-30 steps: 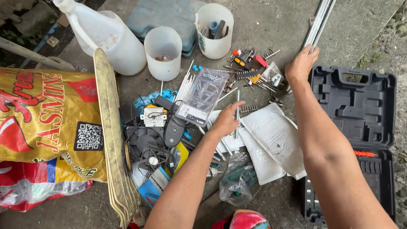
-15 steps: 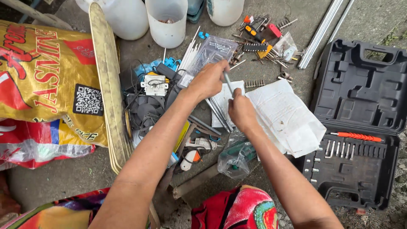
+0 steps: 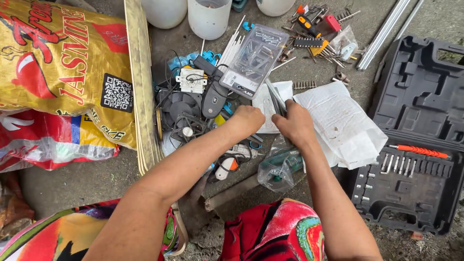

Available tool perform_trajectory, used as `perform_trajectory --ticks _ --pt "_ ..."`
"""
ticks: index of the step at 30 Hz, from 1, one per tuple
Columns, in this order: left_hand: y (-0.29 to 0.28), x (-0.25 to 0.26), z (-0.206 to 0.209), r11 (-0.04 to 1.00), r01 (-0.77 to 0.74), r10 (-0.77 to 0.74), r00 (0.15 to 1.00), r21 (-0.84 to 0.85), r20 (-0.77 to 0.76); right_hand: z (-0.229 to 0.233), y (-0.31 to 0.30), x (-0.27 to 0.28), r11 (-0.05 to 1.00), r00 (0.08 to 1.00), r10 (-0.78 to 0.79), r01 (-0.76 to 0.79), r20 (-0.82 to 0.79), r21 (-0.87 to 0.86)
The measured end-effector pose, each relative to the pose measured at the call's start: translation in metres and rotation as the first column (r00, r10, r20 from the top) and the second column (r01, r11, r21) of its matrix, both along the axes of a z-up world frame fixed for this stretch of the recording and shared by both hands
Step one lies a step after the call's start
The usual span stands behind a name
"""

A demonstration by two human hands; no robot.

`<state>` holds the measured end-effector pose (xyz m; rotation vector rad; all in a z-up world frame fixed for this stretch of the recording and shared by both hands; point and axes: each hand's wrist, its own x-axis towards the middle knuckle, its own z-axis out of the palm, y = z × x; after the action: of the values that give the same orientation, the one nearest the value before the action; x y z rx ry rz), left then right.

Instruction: The person is repairing and organizing various electronic components, including computer fans, wires, and tools on a concrete floor.

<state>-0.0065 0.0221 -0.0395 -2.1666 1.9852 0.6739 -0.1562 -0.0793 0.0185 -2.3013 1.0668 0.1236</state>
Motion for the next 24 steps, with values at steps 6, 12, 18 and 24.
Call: perform_trajectory --ticks 6,12,18,24 --pt "0.002 0.01 -0.004 0.992 0.055 -0.063 0.995 0.115 0.071 0.025 0.002 -0.019 0.543 0.812 -0.559 0.204 0.17 0.815" --pt "-0.009 0.017 0.035 0.967 0.117 -0.117 0.993 0.226 -0.016 0.025 0.005 -0.034 0.593 0.673 -0.639 0.121 0.373 0.796" --pt "-0.085 -0.012 0.099 0.923 -0.378 0.251 0.731 -0.07 -0.635 0.065 -0.026 -0.03 0.861 0.728 -0.463 0.232 0.506 0.453" --pt "-0.156 -0.038 0.086 0.765 -0.639 0.15 0.055 0.08 -0.987 0.067 -0.145 -0.019 0.876 0.765 -0.457 0.298 0.454 0.38"
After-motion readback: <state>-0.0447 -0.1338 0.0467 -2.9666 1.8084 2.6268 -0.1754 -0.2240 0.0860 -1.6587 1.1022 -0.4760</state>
